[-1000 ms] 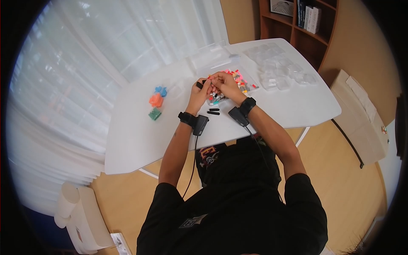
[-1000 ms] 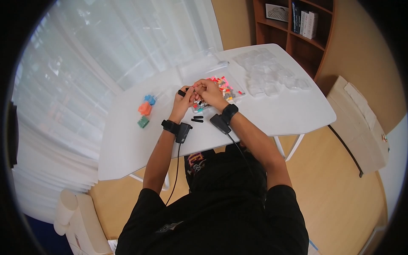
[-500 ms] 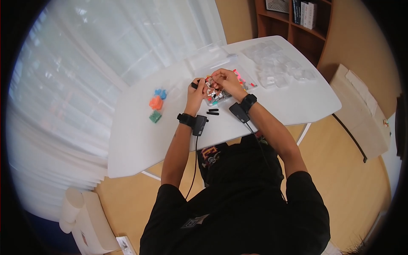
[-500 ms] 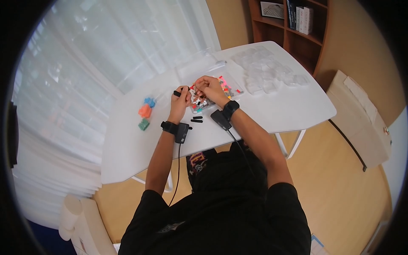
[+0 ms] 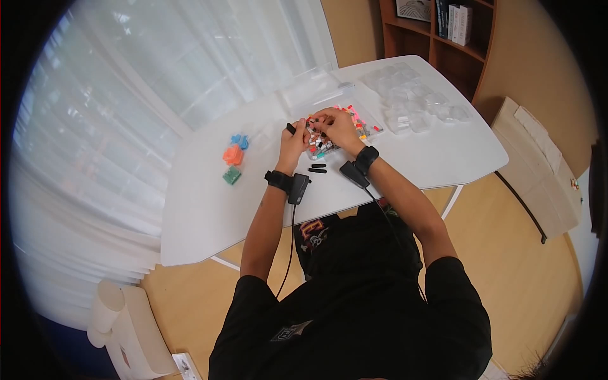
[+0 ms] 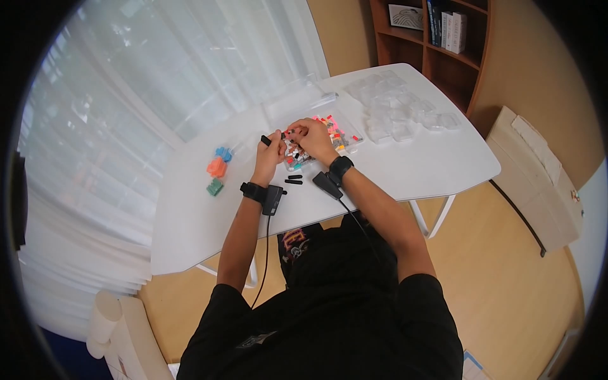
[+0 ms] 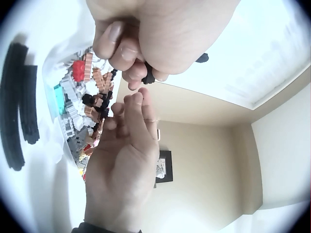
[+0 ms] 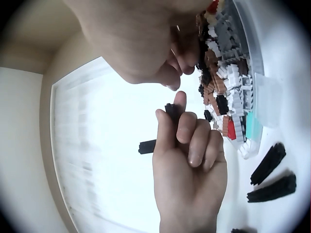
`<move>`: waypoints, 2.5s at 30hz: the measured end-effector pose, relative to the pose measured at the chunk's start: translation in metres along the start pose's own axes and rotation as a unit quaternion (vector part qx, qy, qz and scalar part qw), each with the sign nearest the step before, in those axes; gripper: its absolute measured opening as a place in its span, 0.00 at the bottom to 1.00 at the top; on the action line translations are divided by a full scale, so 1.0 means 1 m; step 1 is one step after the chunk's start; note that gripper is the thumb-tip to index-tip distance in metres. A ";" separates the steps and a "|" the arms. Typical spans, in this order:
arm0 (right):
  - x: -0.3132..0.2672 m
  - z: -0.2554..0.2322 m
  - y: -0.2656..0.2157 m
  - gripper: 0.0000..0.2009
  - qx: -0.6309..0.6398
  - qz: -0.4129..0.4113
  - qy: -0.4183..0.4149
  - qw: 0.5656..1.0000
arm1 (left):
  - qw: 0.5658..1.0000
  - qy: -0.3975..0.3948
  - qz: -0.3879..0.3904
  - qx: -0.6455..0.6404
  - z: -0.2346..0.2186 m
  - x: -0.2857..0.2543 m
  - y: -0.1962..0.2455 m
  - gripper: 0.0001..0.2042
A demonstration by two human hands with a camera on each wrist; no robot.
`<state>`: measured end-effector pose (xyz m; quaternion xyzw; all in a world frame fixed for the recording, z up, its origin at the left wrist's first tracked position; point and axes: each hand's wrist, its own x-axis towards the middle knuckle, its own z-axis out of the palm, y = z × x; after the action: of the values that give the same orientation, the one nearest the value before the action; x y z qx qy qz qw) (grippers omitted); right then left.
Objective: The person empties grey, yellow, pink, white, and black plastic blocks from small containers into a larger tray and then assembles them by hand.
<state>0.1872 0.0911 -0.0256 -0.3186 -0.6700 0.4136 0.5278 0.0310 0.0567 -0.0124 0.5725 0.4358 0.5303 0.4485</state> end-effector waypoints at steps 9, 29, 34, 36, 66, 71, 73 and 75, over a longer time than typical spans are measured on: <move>-0.004 0.001 -0.009 0.09 0.007 -0.022 -0.003 1.000 | 1.000 -0.011 -0.014 0.007 0.008 -0.004 0.010 0.19; -0.003 -0.007 -0.013 0.09 0.127 0.065 -0.040 0.989 | 0.998 -0.047 -0.021 -0.025 0.002 0.000 0.002 0.18; -0.004 0.002 -0.011 0.12 0.106 -0.046 0.024 0.993 | 0.999 -0.040 -0.026 -0.018 0.001 -0.001 0.004 0.20; -0.003 0.003 -0.006 0.12 0.107 -0.044 0.016 0.993 | 0.999 -0.030 -0.026 -0.021 0.003 -0.002 0.006 0.20; -0.003 0.002 -0.010 0.07 0.010 -0.103 -0.014 0.995 | 0.997 -0.058 -0.029 -0.029 0.003 -0.003 0.009 0.18; -0.005 0.003 -0.012 0.07 -0.005 -0.117 -0.008 0.993 | 0.996 -0.066 -0.038 -0.038 -0.003 0.000 0.003 0.19; -0.005 0.003 -0.012 0.06 -0.004 -0.119 -0.009 0.993 | 0.993 -0.089 -0.043 -0.065 -0.006 0.003 -0.003 0.18; -0.005 0.003 -0.010 0.06 -0.003 -0.121 -0.009 0.993 | 0.991 -0.099 -0.051 -0.078 -0.006 0.002 0.000 0.17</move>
<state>0.1856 0.0820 -0.0192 -0.2333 -0.7096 0.3471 0.5671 0.0254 0.0593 -0.0120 0.5622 0.3757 0.4799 0.5590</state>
